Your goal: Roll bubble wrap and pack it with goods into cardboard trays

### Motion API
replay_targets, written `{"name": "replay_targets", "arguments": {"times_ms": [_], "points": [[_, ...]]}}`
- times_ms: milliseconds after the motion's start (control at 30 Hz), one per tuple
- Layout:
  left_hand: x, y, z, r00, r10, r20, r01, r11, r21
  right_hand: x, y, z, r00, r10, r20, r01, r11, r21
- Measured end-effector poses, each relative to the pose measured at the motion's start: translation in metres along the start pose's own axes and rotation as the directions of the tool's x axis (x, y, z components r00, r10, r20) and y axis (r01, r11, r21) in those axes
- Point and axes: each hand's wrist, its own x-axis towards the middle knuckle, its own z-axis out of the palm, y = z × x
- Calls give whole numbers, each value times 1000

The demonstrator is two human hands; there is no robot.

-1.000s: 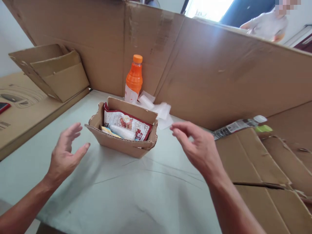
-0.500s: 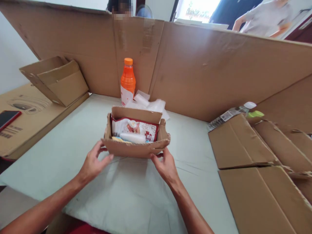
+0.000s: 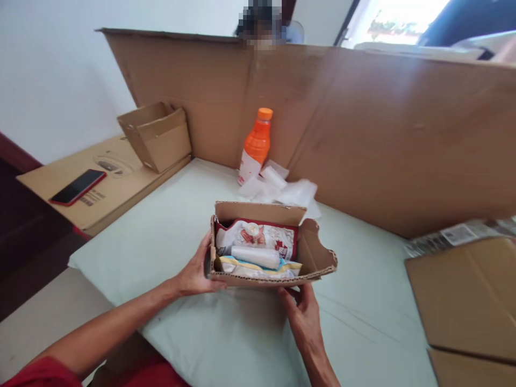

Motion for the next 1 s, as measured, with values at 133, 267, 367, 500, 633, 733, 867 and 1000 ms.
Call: {"name": "replay_targets", "arguments": {"times_ms": [133,267,367,500,633,733,867,1000], "points": [[-1,1,-25,984,-50,-170,56,998,35,33,-16,38,991,-89,103,91,996,-10],[-28,10,-94,858,-140,-494,223,968,113,67,-65,128,885,-322,336,313,946,82],[-48,20,-158,691,-116,-714,331,928,169,76,-106,200,753,-498,430,483,862,153],[-62,27,-229,527,33,-849,326,915,239,73,-116,258,632,-578,516,636,767,80],[-63,18,-269,503,-9,-864,377,902,210,69,-64,270,605,-586,540,718,694,-52],[-52,7,-282,496,-55,-866,417,891,182,67,-31,263,587,-625,514,763,639,-94],[-23,-5,-292,519,-25,-855,392,895,212,65,-25,258,581,-659,477,786,608,-116],[-4,-17,-299,557,44,-830,310,915,256,63,-29,259,580,-651,489,789,599,-138]]}}
